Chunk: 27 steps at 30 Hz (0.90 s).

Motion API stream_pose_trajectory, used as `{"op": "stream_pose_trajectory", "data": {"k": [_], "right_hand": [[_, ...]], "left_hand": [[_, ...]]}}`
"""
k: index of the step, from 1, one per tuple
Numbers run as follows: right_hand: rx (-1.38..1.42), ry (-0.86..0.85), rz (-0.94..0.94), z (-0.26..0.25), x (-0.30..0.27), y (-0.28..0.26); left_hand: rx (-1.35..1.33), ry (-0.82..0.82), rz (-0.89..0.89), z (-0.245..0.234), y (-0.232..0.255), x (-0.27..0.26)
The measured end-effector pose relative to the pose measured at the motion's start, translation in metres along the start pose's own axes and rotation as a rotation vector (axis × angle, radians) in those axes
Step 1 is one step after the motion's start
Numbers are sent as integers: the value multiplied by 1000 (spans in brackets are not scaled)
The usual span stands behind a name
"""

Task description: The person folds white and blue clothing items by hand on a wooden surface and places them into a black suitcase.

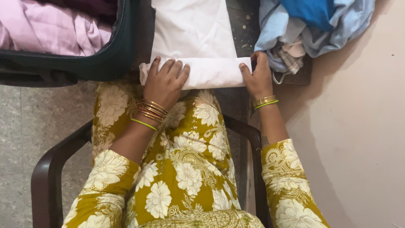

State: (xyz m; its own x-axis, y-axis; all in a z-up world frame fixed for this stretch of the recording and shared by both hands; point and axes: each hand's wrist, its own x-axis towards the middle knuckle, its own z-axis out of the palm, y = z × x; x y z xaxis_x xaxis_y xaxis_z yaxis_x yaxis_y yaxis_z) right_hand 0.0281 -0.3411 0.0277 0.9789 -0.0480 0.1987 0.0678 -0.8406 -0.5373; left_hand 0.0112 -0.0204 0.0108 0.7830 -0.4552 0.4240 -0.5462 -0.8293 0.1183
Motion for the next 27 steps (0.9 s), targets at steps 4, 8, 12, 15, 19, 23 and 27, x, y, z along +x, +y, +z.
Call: {"op": "stream_pose_trajectory", "data": {"k": [4, 8, 12, 15, 19, 23, 27], "right_hand": [[-206, -33, -382, -20, 1, -32], [-347, -287, -538, -15, 2, -56], [-284, -327, -394, -17, 1, -47], [-138, -362, -346, -24, 1, -41], [135, -353, -185, -32, 1, -38], [272, -292, -108, -29, 2, -35], [317, -270, -111, -23, 5, -27]], "left_hand": [[-157, -127, -40, -13, -2, 11], [-199, -270, -66, -32, -7, 31], [-275, -459, -160, -49, -14, 44], [-293, -532, -223, -57, -20, 51], [-308, -672, -319, -54, -30, 64], [-341, -733, -348, -46, -39, 73], [-329, -805, -350, -40, -42, 80]]}}
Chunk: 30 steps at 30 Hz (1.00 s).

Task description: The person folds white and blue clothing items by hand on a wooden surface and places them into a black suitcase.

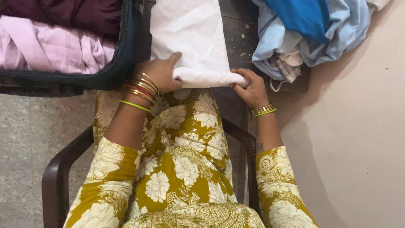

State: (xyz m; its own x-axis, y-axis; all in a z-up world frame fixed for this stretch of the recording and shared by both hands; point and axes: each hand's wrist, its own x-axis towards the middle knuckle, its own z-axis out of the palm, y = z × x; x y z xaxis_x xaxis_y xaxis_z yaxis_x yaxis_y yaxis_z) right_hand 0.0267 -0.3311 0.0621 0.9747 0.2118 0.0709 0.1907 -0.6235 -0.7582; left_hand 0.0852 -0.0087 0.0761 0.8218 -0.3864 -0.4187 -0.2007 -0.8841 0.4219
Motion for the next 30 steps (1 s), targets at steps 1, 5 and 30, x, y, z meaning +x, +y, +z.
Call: {"op": "stream_pose_trajectory", "data": {"k": [1, 5, 30], "right_hand": [[1, -1, -2, 0, 0, 2], [-27, -6, -50, 0, -1, 6], [-44, 260, 221, 28, 13, 30]], "left_hand": [[6, -9, 8, 0, -1, 2], [82, -100, -34, 3, -3, 9], [-11, 434, -81, 6, 4, -5]]}}
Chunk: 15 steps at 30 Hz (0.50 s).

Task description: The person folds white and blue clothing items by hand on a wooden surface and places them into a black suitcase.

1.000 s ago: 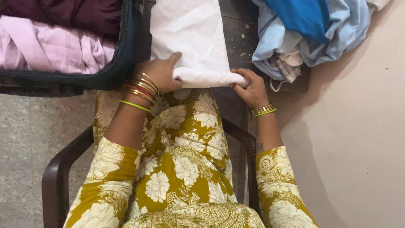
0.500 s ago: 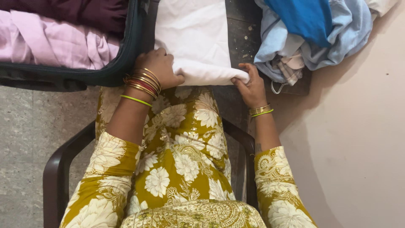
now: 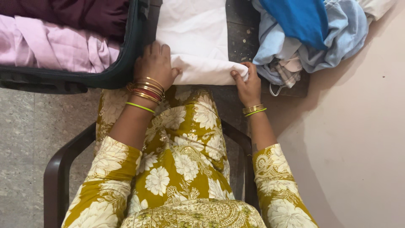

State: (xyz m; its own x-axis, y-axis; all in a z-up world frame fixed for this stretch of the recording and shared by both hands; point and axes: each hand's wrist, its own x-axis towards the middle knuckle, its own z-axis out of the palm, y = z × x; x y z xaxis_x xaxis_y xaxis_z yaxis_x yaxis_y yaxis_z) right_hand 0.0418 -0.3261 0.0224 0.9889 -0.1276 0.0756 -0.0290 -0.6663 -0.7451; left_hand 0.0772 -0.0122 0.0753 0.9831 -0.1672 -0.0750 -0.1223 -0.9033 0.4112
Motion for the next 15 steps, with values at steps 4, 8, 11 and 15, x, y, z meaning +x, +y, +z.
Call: {"op": "stream_pose_trajectory", "data": {"k": [4, 8, 11, 15], "right_hand": [[-75, 36, -13, 3, 4, 1], [-98, 66, -28, 7, 9, 3], [-109, 123, -21, 11, 7, 5], [-282, 184, -135, 15, 0, 8]], "left_hand": [[191, 456, 199, 23, -9, 0], [366, 500, 371, 51, -16, -1], [177, 310, 470, 53, -17, -12], [7, 219, 440, 42, -9, -23]]}}
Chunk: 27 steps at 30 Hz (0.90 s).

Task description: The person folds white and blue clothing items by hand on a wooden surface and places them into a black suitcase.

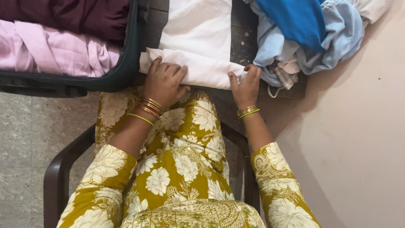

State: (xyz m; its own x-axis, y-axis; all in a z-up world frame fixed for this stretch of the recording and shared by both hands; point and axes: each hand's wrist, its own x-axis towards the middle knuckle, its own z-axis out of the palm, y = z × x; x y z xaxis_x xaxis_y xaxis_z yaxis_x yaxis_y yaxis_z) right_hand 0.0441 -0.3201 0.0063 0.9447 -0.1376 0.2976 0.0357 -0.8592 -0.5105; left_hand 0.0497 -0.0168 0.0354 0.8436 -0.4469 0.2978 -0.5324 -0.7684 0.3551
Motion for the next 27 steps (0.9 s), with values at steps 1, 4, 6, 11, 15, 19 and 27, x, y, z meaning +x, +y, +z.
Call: {"op": "stream_pose_trajectory", "data": {"k": [1, 4, 6, 11, 15, 19, 27], "right_hand": [[-16, -11, -48, -2, -3, 0], [-220, -31, -288, -8, -2, -10], [-280, -103, -394, -15, -1, -23], [-206, -267, -380, -26, -2, -47], [-316, -254, -425, -26, -4, -45], [-302, -228, -471, -27, -2, -44], [-252, -267, -492, -31, 2, -42]], "left_hand": [[-21, 15, -7, -1, 2, -1], [172, -17, -34, 9, 5, 1], [192, -4, -42, 19, 3, 3], [231, 43, -15, 32, -1, 4], [148, -60, -29, 26, -1, 4], [84, -113, -63, 10, 4, 6], [253, -36, -52, 23, 7, -4]]}}
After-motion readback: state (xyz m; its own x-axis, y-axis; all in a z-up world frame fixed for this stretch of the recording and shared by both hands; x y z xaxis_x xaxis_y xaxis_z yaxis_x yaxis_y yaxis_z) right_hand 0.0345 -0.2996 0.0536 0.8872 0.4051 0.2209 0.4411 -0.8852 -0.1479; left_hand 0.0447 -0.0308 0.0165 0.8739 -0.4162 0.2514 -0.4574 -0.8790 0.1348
